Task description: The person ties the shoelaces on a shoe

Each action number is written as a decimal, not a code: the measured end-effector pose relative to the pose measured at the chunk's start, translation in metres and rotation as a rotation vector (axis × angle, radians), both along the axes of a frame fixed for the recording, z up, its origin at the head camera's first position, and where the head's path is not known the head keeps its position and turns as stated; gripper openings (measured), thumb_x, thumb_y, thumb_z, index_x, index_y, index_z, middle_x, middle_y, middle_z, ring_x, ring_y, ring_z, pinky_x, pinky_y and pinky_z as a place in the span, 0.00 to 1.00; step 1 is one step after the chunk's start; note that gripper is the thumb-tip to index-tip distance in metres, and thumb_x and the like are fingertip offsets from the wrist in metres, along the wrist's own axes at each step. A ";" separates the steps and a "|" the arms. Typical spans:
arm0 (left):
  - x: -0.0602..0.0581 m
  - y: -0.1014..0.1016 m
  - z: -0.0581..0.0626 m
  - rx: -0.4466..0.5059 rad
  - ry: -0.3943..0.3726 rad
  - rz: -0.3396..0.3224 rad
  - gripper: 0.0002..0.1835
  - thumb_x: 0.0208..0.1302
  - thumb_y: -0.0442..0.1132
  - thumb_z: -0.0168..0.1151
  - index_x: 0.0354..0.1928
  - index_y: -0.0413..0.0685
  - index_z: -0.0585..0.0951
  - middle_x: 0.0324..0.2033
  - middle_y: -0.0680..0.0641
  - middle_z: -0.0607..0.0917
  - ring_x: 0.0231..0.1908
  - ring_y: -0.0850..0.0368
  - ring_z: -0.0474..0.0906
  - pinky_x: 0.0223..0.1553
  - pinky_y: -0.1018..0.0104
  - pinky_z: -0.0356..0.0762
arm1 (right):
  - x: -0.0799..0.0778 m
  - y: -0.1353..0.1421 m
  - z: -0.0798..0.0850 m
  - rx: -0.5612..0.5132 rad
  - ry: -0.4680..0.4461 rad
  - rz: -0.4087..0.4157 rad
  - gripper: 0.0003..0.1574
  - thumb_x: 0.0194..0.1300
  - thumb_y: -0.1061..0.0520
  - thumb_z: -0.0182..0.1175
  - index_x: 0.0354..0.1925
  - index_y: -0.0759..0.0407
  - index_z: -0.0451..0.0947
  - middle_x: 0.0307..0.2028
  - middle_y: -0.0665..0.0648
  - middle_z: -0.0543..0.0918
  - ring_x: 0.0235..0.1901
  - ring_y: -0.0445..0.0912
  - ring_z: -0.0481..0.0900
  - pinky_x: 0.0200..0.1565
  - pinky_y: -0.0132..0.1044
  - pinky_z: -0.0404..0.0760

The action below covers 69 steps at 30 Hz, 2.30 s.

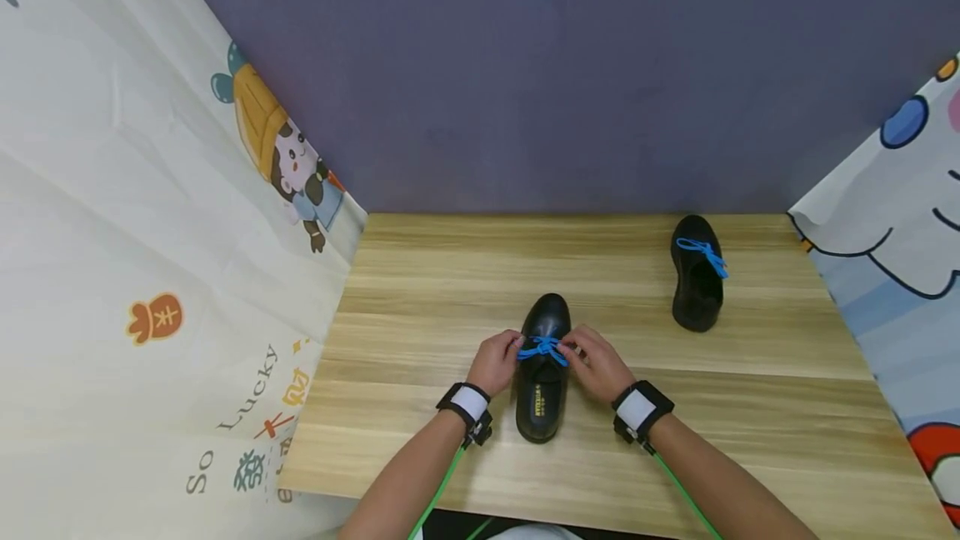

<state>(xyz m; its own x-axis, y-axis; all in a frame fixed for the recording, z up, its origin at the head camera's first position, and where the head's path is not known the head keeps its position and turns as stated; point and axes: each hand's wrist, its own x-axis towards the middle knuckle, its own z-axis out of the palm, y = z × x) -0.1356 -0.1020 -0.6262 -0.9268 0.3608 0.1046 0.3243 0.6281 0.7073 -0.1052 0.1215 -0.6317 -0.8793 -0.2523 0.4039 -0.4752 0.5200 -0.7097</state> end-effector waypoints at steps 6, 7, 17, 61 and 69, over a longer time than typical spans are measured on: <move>-0.007 0.008 0.010 -0.258 0.142 -0.132 0.14 0.72 0.36 0.60 0.57 0.48 0.82 0.43 0.47 0.81 0.35 0.55 0.82 0.37 0.65 0.80 | -0.014 -0.003 0.012 0.055 -0.024 0.006 0.24 0.66 0.66 0.65 0.59 0.64 0.76 0.43 0.59 0.77 0.35 0.44 0.76 0.34 0.35 0.79; -0.008 0.009 0.012 -0.281 0.160 -0.153 0.14 0.72 0.37 0.61 0.57 0.49 0.83 0.43 0.47 0.79 0.33 0.56 0.81 0.35 0.66 0.79 | -0.016 -0.004 0.012 0.063 -0.009 0.025 0.24 0.65 0.66 0.66 0.59 0.64 0.77 0.43 0.59 0.77 0.35 0.44 0.76 0.34 0.36 0.79; -0.011 0.009 0.009 -0.317 0.337 -0.174 0.06 0.70 0.38 0.63 0.44 0.50 0.86 0.38 0.51 0.82 0.32 0.57 0.83 0.34 0.66 0.80 | -0.022 -0.005 0.012 0.081 -0.010 0.050 0.05 0.66 0.68 0.64 0.39 0.61 0.83 0.36 0.55 0.83 0.36 0.46 0.81 0.38 0.43 0.81; 0.004 0.004 0.002 0.122 -0.126 0.037 0.04 0.69 0.33 0.63 0.39 0.40 0.86 0.31 0.48 0.80 0.31 0.59 0.79 0.33 0.70 0.77 | 0.000 -0.003 0.000 0.082 0.089 0.020 0.09 0.61 0.72 0.66 0.37 0.62 0.81 0.36 0.53 0.77 0.36 0.43 0.77 0.38 0.39 0.80; 0.003 0.008 0.003 0.129 -0.038 0.019 0.03 0.70 0.30 0.60 0.38 0.38 0.82 0.31 0.44 0.84 0.26 0.59 0.82 0.29 0.72 0.78 | 0.001 0.002 -0.005 0.074 0.046 0.033 0.09 0.63 0.70 0.65 0.41 0.61 0.79 0.35 0.51 0.80 0.32 0.40 0.77 0.34 0.37 0.79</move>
<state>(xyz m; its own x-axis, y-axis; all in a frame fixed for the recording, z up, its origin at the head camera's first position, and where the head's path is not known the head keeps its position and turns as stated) -0.1325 -0.0939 -0.6235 -0.9374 0.3290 0.1138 0.2848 0.5368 0.7942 -0.1041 0.1236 -0.6364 -0.8510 -0.3121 0.4223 -0.5242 0.5538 -0.6470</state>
